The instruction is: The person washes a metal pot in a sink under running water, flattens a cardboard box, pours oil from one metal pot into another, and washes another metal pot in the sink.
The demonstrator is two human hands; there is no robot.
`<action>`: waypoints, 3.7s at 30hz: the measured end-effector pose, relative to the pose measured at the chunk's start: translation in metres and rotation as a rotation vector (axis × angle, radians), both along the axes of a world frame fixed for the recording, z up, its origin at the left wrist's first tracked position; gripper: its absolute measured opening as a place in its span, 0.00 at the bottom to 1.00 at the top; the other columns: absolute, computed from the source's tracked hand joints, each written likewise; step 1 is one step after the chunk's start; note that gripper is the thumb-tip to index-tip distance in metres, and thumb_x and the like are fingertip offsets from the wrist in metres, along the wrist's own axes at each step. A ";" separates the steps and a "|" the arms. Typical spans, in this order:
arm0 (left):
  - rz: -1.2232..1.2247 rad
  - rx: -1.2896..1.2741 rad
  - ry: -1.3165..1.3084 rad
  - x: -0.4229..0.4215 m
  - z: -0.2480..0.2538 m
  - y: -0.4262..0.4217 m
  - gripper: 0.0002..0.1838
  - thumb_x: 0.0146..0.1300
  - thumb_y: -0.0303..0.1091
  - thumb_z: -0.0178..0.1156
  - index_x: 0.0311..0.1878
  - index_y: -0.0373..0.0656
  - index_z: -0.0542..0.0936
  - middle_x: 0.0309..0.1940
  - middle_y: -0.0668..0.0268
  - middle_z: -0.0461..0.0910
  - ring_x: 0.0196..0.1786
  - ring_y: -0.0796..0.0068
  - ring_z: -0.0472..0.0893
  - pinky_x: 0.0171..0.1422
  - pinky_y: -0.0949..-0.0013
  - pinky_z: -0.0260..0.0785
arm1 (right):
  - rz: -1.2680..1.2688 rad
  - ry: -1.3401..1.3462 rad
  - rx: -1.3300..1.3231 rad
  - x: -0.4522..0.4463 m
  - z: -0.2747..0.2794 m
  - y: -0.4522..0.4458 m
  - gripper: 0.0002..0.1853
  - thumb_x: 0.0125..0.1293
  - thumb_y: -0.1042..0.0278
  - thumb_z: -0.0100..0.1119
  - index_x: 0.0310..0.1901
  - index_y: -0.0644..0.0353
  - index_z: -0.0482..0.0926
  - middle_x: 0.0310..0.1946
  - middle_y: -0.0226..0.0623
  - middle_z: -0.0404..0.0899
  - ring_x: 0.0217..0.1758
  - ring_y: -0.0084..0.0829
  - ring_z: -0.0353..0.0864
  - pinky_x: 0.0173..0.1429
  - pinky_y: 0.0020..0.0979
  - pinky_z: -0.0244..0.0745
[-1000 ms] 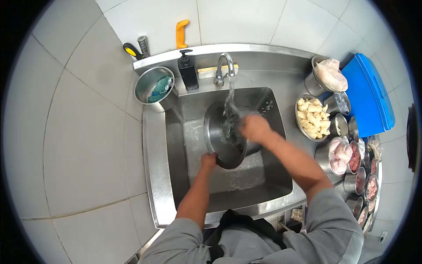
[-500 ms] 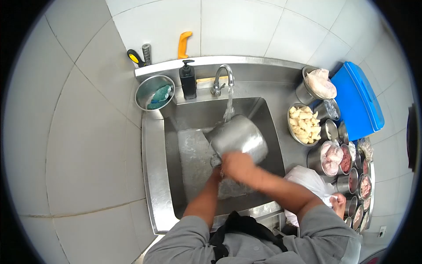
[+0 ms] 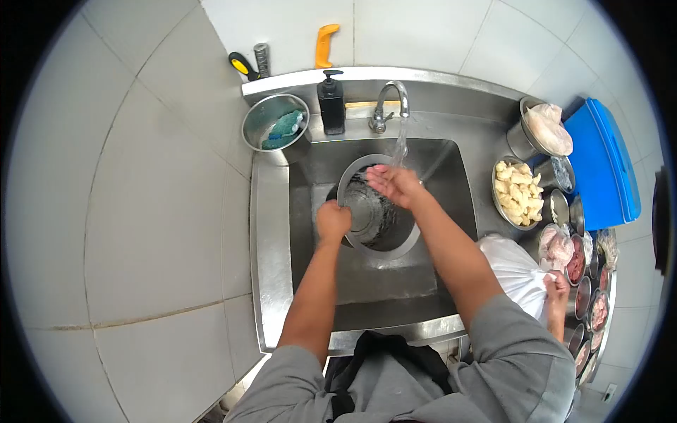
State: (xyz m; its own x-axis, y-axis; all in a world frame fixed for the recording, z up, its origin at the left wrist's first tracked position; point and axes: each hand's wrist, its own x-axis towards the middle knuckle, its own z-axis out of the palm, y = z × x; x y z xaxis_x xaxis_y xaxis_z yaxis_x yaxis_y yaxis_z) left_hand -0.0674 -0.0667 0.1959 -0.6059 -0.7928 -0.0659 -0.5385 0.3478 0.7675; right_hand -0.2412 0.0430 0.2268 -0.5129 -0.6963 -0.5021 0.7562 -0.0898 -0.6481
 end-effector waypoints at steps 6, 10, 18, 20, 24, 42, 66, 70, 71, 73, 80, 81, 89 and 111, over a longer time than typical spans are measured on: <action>-0.302 -0.309 -0.195 -0.012 0.131 -0.003 0.14 0.51 0.41 0.60 0.29 0.37 0.81 0.31 0.45 0.79 0.38 0.44 0.79 0.45 0.51 0.70 | 0.528 1.471 0.885 0.017 -0.074 -0.012 0.26 0.53 0.65 0.56 0.56 0.58 0.73 0.51 0.48 0.78 0.51 0.45 0.79 0.55 0.40 0.73; -0.423 -0.457 -0.085 -0.042 0.111 0.009 0.09 0.51 0.34 0.57 0.28 0.38 0.81 0.31 0.49 0.81 0.37 0.46 0.81 0.44 0.51 0.73 | 0.576 1.040 0.942 0.106 -0.131 -0.020 0.22 0.58 0.61 0.54 0.54 0.57 0.75 0.47 0.51 0.79 0.51 0.46 0.79 0.55 0.38 0.73; -0.416 -0.261 -0.340 -0.066 0.044 -0.040 0.11 0.50 0.34 0.56 0.30 0.37 0.82 0.34 0.47 0.81 0.42 0.46 0.81 0.47 0.52 0.72 | 0.153 0.654 0.373 0.187 -0.055 0.044 0.17 0.64 0.52 0.54 0.40 0.60 0.78 0.38 0.46 0.81 0.45 0.46 0.80 0.50 0.42 0.73; -0.544 -0.248 -0.474 -0.080 0.031 -0.054 0.13 0.53 0.38 0.58 0.31 0.37 0.83 0.36 0.45 0.81 0.45 0.46 0.80 0.50 0.53 0.71 | 0.198 1.152 0.627 0.196 -0.044 0.067 0.17 0.64 0.52 0.53 0.38 0.60 0.78 0.38 0.46 0.80 0.44 0.47 0.79 0.49 0.43 0.73; -0.591 -0.143 -0.404 -0.102 0.035 -0.058 0.18 0.56 0.43 0.59 0.35 0.34 0.83 0.40 0.43 0.80 0.49 0.46 0.78 0.53 0.53 0.69 | -0.125 1.024 0.864 0.179 -0.001 0.096 0.16 0.63 0.54 0.57 0.33 0.61 0.79 0.31 0.47 0.79 0.36 0.48 0.79 0.44 0.41 0.73; -0.546 -0.164 0.194 -0.096 0.123 -0.078 0.26 0.52 0.22 0.54 0.58 0.41 0.76 0.49 0.45 0.78 0.54 0.56 0.78 0.60 0.64 0.66 | -0.810 -0.400 0.265 0.198 -0.025 0.175 0.29 0.67 0.48 0.53 0.59 0.66 0.69 0.63 0.42 0.67 0.65 0.41 0.65 0.69 0.43 0.58; 0.012 0.139 0.177 0.441 0.144 0.226 0.25 0.57 0.32 0.59 0.59 0.36 0.73 0.51 0.52 0.78 0.52 0.61 0.79 0.57 0.63 0.70 | -0.083 -0.025 0.202 0.167 0.009 0.232 0.27 0.68 0.44 0.46 0.58 0.57 0.72 0.58 0.31 0.73 0.60 0.30 0.70 0.66 0.36 0.62; 0.043 0.306 0.024 0.504 0.135 0.250 0.27 0.56 0.36 0.60 0.59 0.35 0.73 0.51 0.51 0.78 0.52 0.58 0.79 0.57 0.62 0.70 | 0.180 0.450 0.084 0.204 0.136 0.250 0.32 0.61 0.51 0.62 0.60 0.64 0.68 0.56 0.39 0.73 0.58 0.36 0.72 0.62 0.36 0.67; 0.060 0.308 -0.024 0.519 0.128 0.253 0.28 0.55 0.36 0.61 0.59 0.35 0.73 0.51 0.51 0.78 0.51 0.57 0.79 0.56 0.62 0.71 | 0.416 0.548 0.021 0.182 0.144 0.256 0.34 0.57 0.54 0.68 0.60 0.65 0.67 0.55 0.42 0.73 0.57 0.38 0.72 0.61 0.35 0.69; 0.097 0.348 -0.018 0.548 0.109 0.254 0.28 0.54 0.38 0.62 0.57 0.35 0.74 0.49 0.51 0.79 0.51 0.57 0.79 0.56 0.63 0.71 | 0.381 1.118 -0.004 0.201 0.200 0.244 0.40 0.48 0.57 0.76 0.58 0.68 0.67 0.50 0.43 0.75 0.52 0.35 0.74 0.59 0.33 0.69; 0.286 0.375 -0.227 0.683 0.018 0.262 0.27 0.51 0.40 0.62 0.53 0.34 0.77 0.49 0.47 0.78 0.55 0.52 0.77 0.59 0.59 0.69 | 1.138 1.443 0.426 0.367 0.330 0.172 0.36 0.27 0.74 0.79 0.42 0.65 0.70 0.37 0.35 0.74 0.42 0.26 0.74 0.48 0.28 0.71; 0.349 0.377 -0.196 0.709 0.011 0.268 0.27 0.51 0.41 0.62 0.54 0.34 0.77 0.49 0.47 0.78 0.54 0.52 0.77 0.59 0.59 0.69 | 1.153 1.468 0.488 0.400 0.337 0.164 0.34 0.24 0.75 0.80 0.39 0.64 0.71 0.34 0.33 0.74 0.40 0.26 0.75 0.46 0.28 0.71; 0.649 0.486 -0.254 0.951 -0.040 0.345 0.31 0.52 0.45 0.63 0.56 0.35 0.75 0.50 0.48 0.78 0.54 0.52 0.77 0.60 0.60 0.68 | 2.095 2.000 0.464 0.590 0.200 0.076 0.27 0.25 0.55 0.83 0.30 0.60 0.85 0.25 0.42 0.83 0.31 0.36 0.82 0.42 0.31 0.75; 2.061 0.930 0.911 1.158 -0.096 0.312 0.12 0.50 0.26 0.61 0.38 0.30 0.77 0.27 0.56 0.80 0.25 0.63 0.81 0.25 0.59 0.77 | 1.910 1.790 -1.820 1.176 -0.078 -0.007 0.03 0.51 0.68 0.54 0.25 0.52 0.77 0.26 0.31 0.77 0.36 0.35 0.78 0.43 0.39 0.68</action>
